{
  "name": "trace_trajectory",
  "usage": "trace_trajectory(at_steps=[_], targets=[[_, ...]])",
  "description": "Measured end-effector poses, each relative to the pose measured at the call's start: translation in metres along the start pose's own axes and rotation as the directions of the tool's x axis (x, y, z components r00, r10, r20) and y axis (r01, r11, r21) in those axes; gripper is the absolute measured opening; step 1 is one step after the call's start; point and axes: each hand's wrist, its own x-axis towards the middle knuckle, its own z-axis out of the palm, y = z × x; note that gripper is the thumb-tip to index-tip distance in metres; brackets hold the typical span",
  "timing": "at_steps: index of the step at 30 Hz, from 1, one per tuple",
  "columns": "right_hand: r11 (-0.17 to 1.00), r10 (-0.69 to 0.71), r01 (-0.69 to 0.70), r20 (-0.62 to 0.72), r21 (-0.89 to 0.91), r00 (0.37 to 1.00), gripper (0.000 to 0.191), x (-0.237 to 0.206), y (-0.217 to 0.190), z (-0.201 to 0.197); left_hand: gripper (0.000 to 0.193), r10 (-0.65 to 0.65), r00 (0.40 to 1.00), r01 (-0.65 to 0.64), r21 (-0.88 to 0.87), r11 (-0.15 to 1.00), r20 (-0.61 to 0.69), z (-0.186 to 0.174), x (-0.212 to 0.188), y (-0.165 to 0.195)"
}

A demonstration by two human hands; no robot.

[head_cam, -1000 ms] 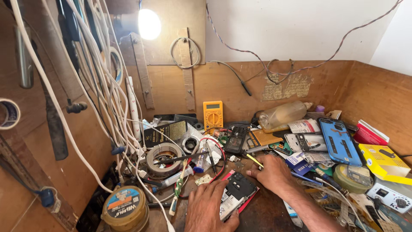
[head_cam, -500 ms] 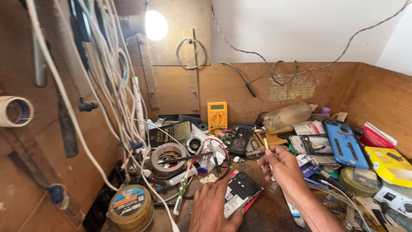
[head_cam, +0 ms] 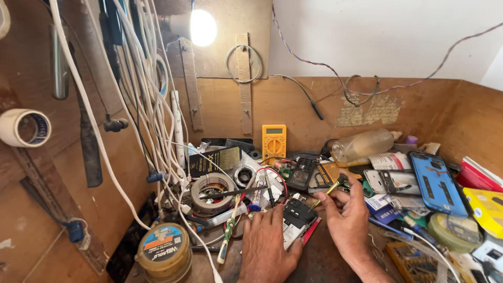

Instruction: The person holds a disassembled mobile phone and uses a small screwdriver to manipulate internal components. The person repeatedly pries and adjusts parts inside the phone chassis while handling the device with both hands.

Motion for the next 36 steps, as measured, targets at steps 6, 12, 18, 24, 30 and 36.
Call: trace_trajectory(at_steps=[6, 12, 18, 24, 30, 36], targets=[[0.995, -0.011, 0.018, 0.074, -0.097, 0.997, 0.068, 0.009, -0.008, 0.004, 0.076, 0.059, 0.993, -0.056, 0.027, 0.998, -0.102, 0.006, 0.010, 0.001], [0.991, -0.105, 0.109, 0.059, -0.079, 0.993, 0.067, 0.005, -0.005, 0.005, 0.082, 0.069, 0.983, -0.083, -0.079, 0.993, -0.169, 0.006, 0.010, -0.003], [0.985, -0.106, 0.114, 0.068, -0.128, 0.992, 0.065, 0.002, -0.006, 0.001, 0.079, 0.087, 0.977, -0.086, 0.014, 0.996, -0.193, 0.004, 0.002, -0.005], [0.960, -0.089, 0.107, 0.081, -0.258, 0.993, 0.064, -0.010, -0.014, 0.001, 0.083, 0.009, 0.992, -0.011, -0.017, 1.000, -0.125, 0.002, -0.006, -0.002], [0.968, -0.036, 0.054, 0.075, -0.246, 0.997, 0.064, -0.013, -0.020, 0.000, 0.087, 0.013, 0.992, -0.020, -0.056, 0.998, -0.122, -0.004, -0.012, 0.000], [0.966, -0.040, 0.065, 0.103, -0.252, 0.994, 0.062, -0.013, -0.020, -0.001, 0.087, -0.023, 0.996, 0.016, -0.081, 0.997, -0.085, -0.005, -0.010, 0.001]])
